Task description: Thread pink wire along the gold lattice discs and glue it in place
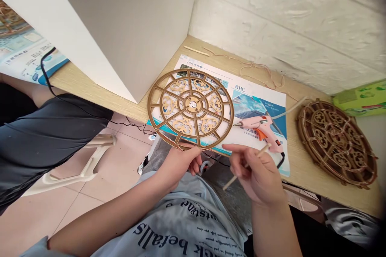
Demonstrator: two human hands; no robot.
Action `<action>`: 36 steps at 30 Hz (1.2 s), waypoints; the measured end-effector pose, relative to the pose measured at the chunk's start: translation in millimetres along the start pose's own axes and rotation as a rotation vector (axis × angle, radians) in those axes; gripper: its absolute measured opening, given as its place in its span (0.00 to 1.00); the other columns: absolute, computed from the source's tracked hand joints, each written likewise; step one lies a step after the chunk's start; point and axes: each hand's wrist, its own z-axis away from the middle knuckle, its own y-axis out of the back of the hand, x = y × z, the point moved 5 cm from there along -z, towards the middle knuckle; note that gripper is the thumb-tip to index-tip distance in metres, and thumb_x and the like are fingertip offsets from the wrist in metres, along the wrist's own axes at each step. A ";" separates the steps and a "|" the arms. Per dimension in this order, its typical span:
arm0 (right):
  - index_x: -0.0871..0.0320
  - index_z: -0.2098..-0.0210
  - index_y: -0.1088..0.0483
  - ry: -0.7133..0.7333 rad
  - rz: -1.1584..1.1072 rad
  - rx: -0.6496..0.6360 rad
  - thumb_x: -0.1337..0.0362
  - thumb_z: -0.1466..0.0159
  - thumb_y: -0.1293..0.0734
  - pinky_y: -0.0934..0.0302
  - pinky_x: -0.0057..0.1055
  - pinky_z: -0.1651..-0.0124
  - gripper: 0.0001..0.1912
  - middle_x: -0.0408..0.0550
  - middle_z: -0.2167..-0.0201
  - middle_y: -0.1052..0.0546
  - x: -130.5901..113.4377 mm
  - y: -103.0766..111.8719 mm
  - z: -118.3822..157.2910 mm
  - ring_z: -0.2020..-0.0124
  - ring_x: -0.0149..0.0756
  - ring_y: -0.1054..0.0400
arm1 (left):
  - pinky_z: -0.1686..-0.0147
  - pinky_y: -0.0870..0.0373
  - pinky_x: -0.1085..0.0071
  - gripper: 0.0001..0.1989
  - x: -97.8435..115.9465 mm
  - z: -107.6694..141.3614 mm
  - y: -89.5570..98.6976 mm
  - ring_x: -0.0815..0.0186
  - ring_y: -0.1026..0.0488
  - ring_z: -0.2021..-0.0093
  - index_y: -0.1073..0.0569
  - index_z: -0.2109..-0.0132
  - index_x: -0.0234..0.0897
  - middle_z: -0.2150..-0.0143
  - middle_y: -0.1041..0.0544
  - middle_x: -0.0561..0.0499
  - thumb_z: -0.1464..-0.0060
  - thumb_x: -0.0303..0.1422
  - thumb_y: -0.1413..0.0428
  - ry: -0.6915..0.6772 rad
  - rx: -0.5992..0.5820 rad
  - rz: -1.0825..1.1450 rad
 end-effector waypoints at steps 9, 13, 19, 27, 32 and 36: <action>0.29 0.33 0.26 -0.032 -0.150 -0.117 0.65 0.23 0.32 0.41 0.20 0.80 0.25 0.45 0.61 0.15 -12.9 17.4 25.2 0.82 0.23 0.32 | 0.83 0.39 0.78 0.15 -1.7 -1.8 2.0 0.72 0.34 0.82 0.27 0.80 0.35 0.81 0.30 0.50 0.55 0.41 0.39 0.012 0.005 -0.009; 0.42 0.48 0.15 0.151 -0.185 -0.040 0.44 0.27 0.28 0.33 0.24 0.83 0.16 0.48 0.56 0.13 -22.7 27.1 9.0 0.75 0.35 0.21 | 0.83 0.39 0.78 0.15 -0.7 -1.3 1.4 0.72 0.34 0.82 0.27 0.80 0.35 0.82 0.30 0.51 0.55 0.42 0.39 0.005 0.016 -0.015; 0.51 0.56 0.15 0.186 -0.091 -0.059 0.54 0.27 0.26 0.33 0.21 0.78 0.09 0.46 0.72 0.17 -19.8 5.5 -18.1 0.77 0.30 0.25 | 0.83 0.40 0.77 0.16 1.0 -1.7 1.7 0.71 0.35 0.83 0.27 0.80 0.35 0.82 0.31 0.50 0.55 0.43 0.39 0.001 0.021 -0.038; 0.56 0.60 0.20 0.302 0.355 -0.046 0.60 0.26 0.27 0.31 0.22 0.73 0.07 0.42 0.72 0.21 2.9 -12.9 -28.1 0.75 0.27 0.26 | 0.83 0.39 0.78 0.18 3.6 -0.6 -0.6 0.72 0.35 0.82 0.28 0.79 0.36 0.83 0.32 0.52 0.53 0.45 0.38 -0.008 0.009 -0.029; 0.56 0.60 0.22 0.420 0.506 -0.063 0.65 0.25 0.29 0.34 0.23 0.72 0.05 0.40 0.73 0.21 -0.8 -17.6 -26.6 0.75 0.26 0.28 | 0.83 0.38 0.78 0.15 3.4 -0.6 0.2 0.71 0.34 0.82 0.27 0.79 0.36 0.83 0.31 0.52 0.53 0.42 0.39 -0.019 0.005 -0.021; 0.56 0.60 0.22 0.454 0.542 -0.114 0.67 0.25 0.30 0.35 0.24 0.71 0.06 0.40 0.72 0.21 -4.9 -22.9 -26.5 0.76 0.26 0.29 | 0.84 0.39 0.77 0.16 3.7 0.1 -0.6 0.71 0.34 0.83 0.27 0.79 0.36 0.82 0.31 0.52 0.54 0.43 0.39 -0.022 0.008 -0.020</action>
